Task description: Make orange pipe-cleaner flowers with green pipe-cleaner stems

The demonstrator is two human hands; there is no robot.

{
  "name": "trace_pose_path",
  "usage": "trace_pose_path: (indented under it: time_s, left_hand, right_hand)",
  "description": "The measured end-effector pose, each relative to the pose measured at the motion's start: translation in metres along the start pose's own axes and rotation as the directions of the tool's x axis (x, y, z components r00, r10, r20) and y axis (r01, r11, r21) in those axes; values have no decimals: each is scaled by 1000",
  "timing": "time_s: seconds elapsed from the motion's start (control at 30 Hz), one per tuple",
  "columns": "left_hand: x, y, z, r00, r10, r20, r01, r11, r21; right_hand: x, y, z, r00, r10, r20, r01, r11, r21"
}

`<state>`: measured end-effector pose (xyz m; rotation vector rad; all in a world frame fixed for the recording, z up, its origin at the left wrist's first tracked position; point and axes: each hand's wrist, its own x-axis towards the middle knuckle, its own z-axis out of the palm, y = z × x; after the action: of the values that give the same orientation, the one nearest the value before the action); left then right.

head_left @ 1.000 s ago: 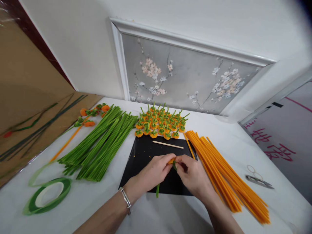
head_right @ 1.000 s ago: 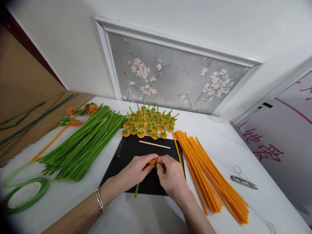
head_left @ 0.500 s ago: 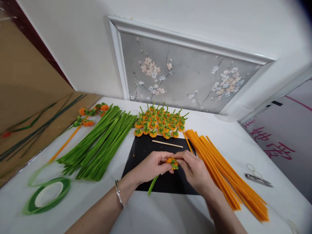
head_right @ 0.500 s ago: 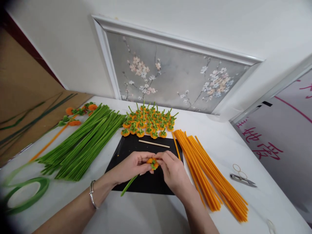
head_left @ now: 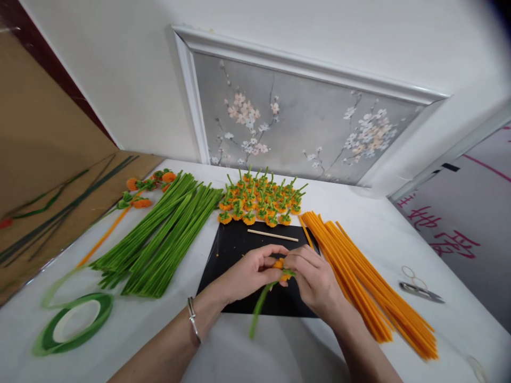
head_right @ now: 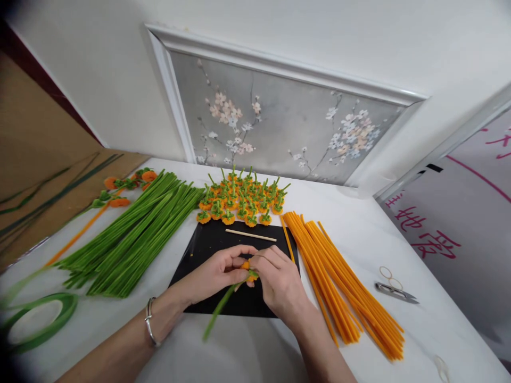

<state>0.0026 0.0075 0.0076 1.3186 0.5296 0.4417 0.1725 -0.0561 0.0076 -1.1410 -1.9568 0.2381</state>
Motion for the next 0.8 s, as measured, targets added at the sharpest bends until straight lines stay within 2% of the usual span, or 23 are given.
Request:
trace_pose_path:
  time_s: [0.1, 0.2, 0.4, 0.8]
  left_hand:
    - [0, 0, 1, 999, 19, -29, -20, 998, -54]
    - [0, 0, 3, 995, 63, -78, -64, 998, -8]
    - [3, 1, 5, 977, 111, -184, -118, 993, -25]
    - [3, -9, 5, 965, -32, -261, -24, 978, -206]
  right_hand:
    - [-1, 3, -3, 987, 158, -23, -155, 983, 99]
    - [-3, 8, -3, 952, 307, -17, -300, 940, 162]
    - [-3, 7, 2, 955, 295, -36, -287, 947, 143]
    - [-2, 6, 2, 927, 375, -12, -362, 901, 240]
